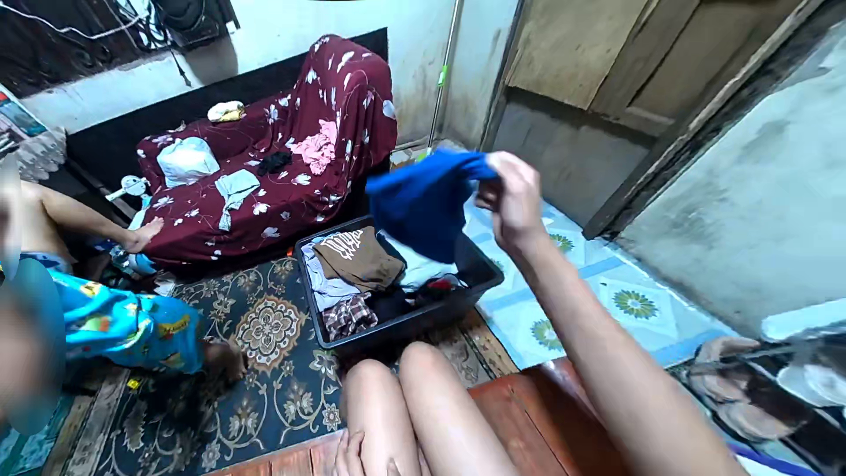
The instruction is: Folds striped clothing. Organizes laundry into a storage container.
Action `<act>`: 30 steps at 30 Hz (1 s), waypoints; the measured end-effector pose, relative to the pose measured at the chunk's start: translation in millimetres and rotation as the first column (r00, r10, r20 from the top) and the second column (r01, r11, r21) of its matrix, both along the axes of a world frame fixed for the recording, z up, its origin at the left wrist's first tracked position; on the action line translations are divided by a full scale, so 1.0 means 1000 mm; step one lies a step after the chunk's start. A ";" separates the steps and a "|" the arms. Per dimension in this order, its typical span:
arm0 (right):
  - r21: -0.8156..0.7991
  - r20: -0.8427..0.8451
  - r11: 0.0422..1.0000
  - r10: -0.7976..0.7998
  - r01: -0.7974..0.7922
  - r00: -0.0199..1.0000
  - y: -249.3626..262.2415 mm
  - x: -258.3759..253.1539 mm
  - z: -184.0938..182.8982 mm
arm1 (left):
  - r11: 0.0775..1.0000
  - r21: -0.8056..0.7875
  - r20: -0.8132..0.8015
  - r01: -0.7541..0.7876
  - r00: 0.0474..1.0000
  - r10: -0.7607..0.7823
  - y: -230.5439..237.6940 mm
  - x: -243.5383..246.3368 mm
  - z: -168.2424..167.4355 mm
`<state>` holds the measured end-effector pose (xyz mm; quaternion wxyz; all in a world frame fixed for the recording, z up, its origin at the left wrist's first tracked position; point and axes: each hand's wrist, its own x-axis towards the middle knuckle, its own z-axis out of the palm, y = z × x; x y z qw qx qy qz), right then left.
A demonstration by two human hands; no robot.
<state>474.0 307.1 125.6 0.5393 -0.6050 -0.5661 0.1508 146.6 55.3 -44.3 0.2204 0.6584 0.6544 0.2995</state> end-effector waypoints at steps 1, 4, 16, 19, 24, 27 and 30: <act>-0.013 0.063 0.999 0.044 -0.043 0.997 -0.028 -0.003 -0.008 | 1.000 -0.003 -0.001 0.002 1.000 -0.002 0.000 0.002 0.001; -0.457 0.528 0.881 0.379 -0.122 0.760 -0.108 -0.003 -0.095 | 0.999 -0.038 -0.026 0.037 0.999 -0.038 -0.005 0.006 0.005; -0.123 -0.129 0.886 0.432 -0.447 0.893 -0.245 -0.088 0.010 | 0.909 0.263 0.514 0.323 0.751 -0.415 -0.053 0.020 0.067; -0.055 -0.249 0.822 0.538 -0.567 0.805 -0.270 -0.115 0.021 | 0.894 0.251 0.626 0.372 0.642 -0.443 -0.072 0.029 0.088; 0.036 -0.296 0.695 0.694 -0.718 0.657 -0.294 -0.127 0.046 | 0.974 0.063 0.701 0.216 0.685 -0.197 -0.076 0.029 0.104; 0.057 -0.298 0.772 0.618 -0.633 0.728 -0.301 -0.112 0.062 | 0.928 0.034 0.804 0.372 0.541 -0.246 -0.060 -0.003 0.131; 0.034 -0.599 0.818 0.477 -0.575 0.643 -0.302 -0.104 0.062 | 0.891 0.049 0.872 0.451 0.416 -0.258 -0.050 -0.042 0.173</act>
